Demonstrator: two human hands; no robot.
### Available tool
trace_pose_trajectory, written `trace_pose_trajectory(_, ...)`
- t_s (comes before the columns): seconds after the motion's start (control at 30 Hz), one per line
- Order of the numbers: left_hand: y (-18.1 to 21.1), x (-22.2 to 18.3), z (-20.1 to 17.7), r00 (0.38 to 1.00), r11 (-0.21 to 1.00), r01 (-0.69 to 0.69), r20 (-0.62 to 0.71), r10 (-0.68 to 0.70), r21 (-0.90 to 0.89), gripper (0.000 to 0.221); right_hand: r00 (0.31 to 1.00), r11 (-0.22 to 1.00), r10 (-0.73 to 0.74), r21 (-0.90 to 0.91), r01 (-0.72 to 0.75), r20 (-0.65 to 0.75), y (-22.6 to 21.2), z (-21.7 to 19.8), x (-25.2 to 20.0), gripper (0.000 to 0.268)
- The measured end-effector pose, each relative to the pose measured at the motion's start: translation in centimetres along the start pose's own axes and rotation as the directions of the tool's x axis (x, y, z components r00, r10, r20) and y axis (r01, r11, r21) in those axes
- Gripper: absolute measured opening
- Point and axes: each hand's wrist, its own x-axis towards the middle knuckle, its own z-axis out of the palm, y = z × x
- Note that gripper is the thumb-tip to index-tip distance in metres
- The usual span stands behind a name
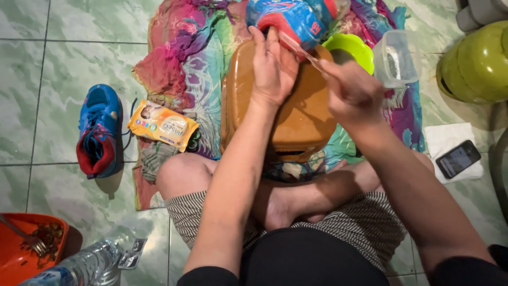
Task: A person is cleaning the outsole of a blue and red sneaker by applying liquid from a bowl with a brush and scrubbing the surface.
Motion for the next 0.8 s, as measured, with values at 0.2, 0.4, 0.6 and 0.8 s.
trace_pose_trajectory(0.2,0.9,0.0,1.1,0.99,1.0,-0.028,0.14,0.028,0.0,0.071,0.986,0.985,0.161,0.066,-0.159,-0.037,-2.4,2.0,3.5,0.021)
trace_pose_trajectory(0.4,1.6,0.2,5.9,0.902,0.994,0.076,-0.431,-0.036,0.078,0.091,0.994,0.991,0.105,0.086,-0.104,-0.009,-1.8,-0.3,-1.0,0.022)
trace_pose_trajectory(0.6,1.4,-0.2,1.3,0.995,0.999,-0.026,0.1,0.022,0.039,0.079,0.992,0.971,0.129,0.201,-0.129,0.012,-1.4,-2.2,-2.3,0.031)
trace_pose_trajectory(0.8,3.5,-0.4,1.4,0.989,0.999,-0.003,-0.149,0.011,0.052,0.075,0.983,0.966,0.179,0.197,-0.168,-0.04,-1.1,-2.7,-4.0,0.024)
